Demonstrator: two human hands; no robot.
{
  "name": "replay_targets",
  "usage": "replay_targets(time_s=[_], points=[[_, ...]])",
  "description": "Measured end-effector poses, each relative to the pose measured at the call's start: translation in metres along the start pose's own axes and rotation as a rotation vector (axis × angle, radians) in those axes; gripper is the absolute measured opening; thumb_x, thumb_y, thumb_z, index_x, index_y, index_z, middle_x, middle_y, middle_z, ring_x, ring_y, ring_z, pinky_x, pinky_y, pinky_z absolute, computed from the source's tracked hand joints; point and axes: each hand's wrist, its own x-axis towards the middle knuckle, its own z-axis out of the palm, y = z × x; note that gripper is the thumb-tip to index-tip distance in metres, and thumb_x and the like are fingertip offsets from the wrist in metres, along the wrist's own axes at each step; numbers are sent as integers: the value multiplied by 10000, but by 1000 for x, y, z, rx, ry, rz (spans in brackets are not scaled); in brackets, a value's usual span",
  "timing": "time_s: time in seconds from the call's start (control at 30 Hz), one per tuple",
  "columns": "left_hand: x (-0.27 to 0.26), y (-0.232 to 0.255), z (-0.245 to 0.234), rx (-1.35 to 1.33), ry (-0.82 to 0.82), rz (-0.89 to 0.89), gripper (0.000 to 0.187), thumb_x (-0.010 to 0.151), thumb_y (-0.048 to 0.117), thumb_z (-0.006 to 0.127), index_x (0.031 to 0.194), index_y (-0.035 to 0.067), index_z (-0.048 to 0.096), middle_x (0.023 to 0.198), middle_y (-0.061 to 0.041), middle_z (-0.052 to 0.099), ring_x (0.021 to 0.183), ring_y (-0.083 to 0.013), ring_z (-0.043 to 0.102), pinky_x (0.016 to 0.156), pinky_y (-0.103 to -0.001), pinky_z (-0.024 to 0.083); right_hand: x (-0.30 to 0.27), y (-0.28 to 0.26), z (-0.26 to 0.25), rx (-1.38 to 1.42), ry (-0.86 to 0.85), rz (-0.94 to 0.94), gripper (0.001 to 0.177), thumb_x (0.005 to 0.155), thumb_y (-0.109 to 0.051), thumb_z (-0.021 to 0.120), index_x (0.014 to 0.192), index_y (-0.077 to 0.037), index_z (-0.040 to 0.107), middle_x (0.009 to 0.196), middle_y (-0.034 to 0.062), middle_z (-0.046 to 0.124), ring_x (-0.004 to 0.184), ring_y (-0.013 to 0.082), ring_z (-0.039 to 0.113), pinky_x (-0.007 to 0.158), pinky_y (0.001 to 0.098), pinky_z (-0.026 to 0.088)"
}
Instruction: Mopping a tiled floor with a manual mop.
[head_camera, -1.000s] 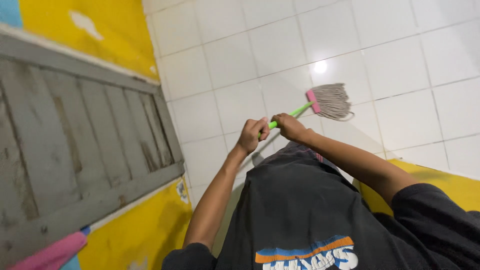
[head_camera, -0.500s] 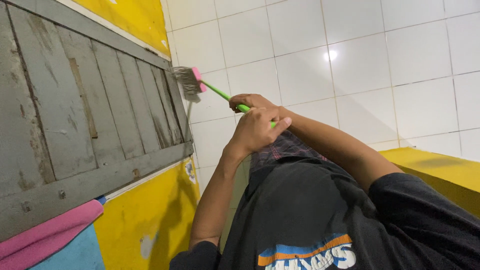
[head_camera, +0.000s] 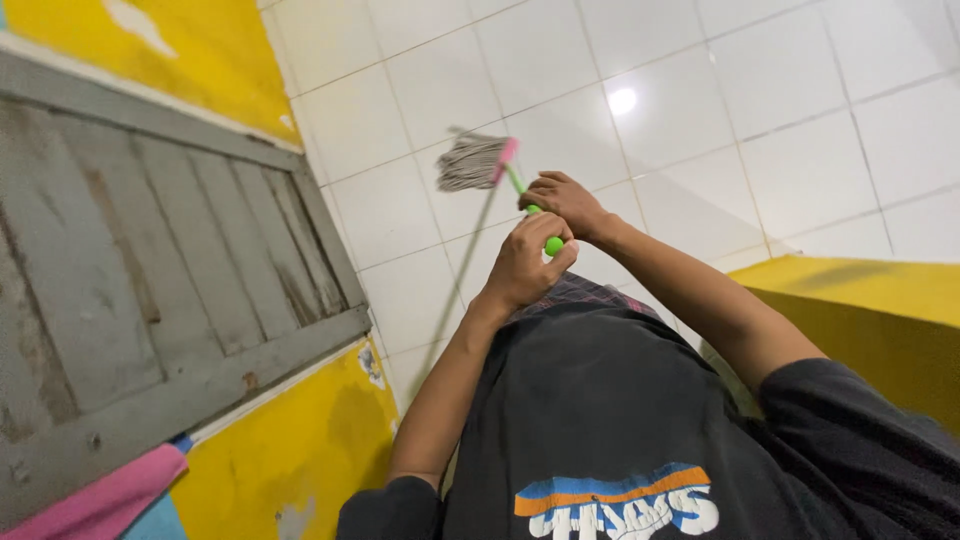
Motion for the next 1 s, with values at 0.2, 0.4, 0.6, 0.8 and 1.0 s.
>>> replay_targets(time_s=[0.2,0.4,0.6,0.8,1.0], points=[[17,-14,78,-154,-196,170,176,883,182,630,788,37,599,869,-85,623,843,-244,601,818,-377,505,-119,26,-25,30,25,358,263,835,-133,713,1090,-83,679,1060,94,710,1022,314,665,880,442,522],[29,-47,161,-381,-214,79,222,892,174,642,778,-16,660,805,-121,662,746,-211,609,713,-368,504,-200,39,-30,-73,6,553,253,880,-84,700,1130,-65,673,1051,116,671,1005,326,652,806,427,547],[0,-82,218,-901,-52,-223,447,1011,335,484,679,73,631,699,-69,654,644,-163,579,629,-314,481,-232,44,-28,35,-187,605,204,919,-202,728,1107,-129,700,1020,96,663,1006,302,646,828,440,542],[-51,-73,187,-1002,350,-444,502,1071,422,395,682,156,567,604,2,541,477,-81,431,423,-257,354,-207,37,0,64,-351,203,272,834,-294,754,1031,-111,720,965,98,684,954,299,683,765,455,594],[-116,-17,80,-682,407,-574,483,1037,364,508,607,148,550,504,15,482,388,-102,392,364,-281,333,-126,-22,56,113,-296,-320,336,872,-339,719,1130,-123,722,1209,161,691,1054,321,674,809,444,583]])
